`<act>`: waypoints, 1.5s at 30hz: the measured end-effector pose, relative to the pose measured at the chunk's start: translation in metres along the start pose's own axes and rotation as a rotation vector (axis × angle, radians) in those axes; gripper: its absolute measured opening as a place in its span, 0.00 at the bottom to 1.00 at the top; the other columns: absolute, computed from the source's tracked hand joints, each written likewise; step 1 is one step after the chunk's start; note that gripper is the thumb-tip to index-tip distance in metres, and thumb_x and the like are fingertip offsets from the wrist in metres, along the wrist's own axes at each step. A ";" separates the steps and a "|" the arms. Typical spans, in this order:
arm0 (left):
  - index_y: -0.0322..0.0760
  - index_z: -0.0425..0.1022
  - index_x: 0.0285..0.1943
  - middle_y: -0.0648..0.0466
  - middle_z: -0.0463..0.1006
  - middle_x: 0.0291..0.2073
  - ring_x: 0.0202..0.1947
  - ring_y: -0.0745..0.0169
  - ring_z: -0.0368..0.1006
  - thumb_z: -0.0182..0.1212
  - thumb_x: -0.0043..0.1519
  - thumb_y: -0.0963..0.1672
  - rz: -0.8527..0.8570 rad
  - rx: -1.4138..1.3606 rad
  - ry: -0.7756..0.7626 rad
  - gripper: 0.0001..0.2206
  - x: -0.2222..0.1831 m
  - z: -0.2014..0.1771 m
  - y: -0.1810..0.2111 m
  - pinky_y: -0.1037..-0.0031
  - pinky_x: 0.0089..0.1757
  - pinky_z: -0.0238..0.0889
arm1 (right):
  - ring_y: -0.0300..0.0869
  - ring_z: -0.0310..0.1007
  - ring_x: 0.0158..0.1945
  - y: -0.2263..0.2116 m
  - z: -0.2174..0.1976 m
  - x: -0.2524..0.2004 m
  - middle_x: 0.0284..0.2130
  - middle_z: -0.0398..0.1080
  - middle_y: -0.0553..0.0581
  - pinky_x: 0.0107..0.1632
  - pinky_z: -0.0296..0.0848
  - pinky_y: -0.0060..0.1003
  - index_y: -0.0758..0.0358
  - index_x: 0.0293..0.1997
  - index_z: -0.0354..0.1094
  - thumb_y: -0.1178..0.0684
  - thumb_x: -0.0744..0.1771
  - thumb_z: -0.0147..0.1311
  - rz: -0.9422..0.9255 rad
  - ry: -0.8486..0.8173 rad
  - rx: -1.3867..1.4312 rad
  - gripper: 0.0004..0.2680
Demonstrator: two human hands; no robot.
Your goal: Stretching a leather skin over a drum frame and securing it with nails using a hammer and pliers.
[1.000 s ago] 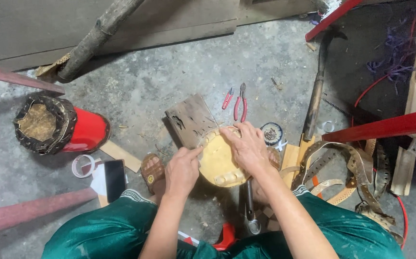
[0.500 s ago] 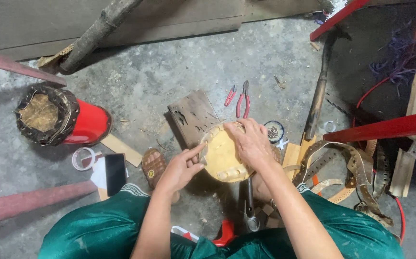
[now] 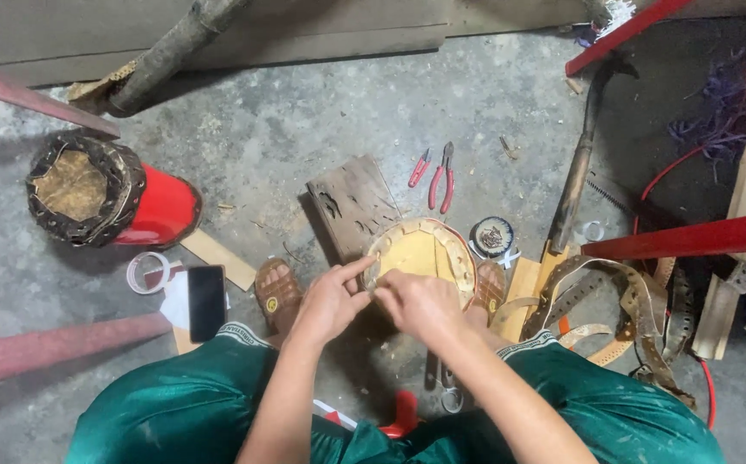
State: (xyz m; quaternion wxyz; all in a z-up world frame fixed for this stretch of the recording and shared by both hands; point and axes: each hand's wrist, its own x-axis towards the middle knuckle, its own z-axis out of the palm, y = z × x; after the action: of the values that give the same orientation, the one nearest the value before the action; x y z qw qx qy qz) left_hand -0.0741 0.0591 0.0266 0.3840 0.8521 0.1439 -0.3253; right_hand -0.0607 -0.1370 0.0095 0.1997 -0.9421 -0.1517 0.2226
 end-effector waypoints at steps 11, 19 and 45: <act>0.64 0.73 0.68 0.59 0.76 0.34 0.44 0.60 0.77 0.69 0.56 0.47 -0.020 -0.075 -0.031 0.28 -0.012 -0.006 0.010 0.66 0.46 0.71 | 0.49 0.79 0.47 0.000 -0.008 0.019 0.38 0.75 0.49 0.48 0.76 0.52 0.39 0.53 0.64 0.35 0.68 0.47 0.108 -0.004 -0.009 0.11; 0.52 0.70 0.68 0.56 0.79 0.36 0.46 0.56 0.77 0.69 0.57 0.44 0.033 -0.147 0.012 0.27 -0.011 -0.002 0.012 0.61 0.48 0.70 | 0.53 0.78 0.52 -0.018 -0.031 0.033 0.41 0.75 0.54 0.54 0.75 0.55 0.44 0.54 0.64 0.42 0.68 0.51 0.064 -0.184 -0.060 0.11; 0.49 0.85 0.51 0.55 0.85 0.32 0.37 0.58 0.82 0.73 0.54 0.44 0.207 -0.132 0.561 0.15 -0.025 0.038 0.008 0.69 0.39 0.75 | 0.50 0.78 0.41 -0.006 -0.013 0.032 0.31 0.71 0.51 0.46 0.78 0.48 0.45 0.47 0.63 0.41 0.68 0.51 -0.173 0.032 -0.097 0.08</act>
State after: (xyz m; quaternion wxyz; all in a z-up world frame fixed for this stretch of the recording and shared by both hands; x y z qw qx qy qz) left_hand -0.1057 0.0250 0.0293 0.4149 0.8920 0.1773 -0.0265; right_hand -0.0281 -0.1233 0.0113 0.1748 -0.9374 -0.2401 0.1818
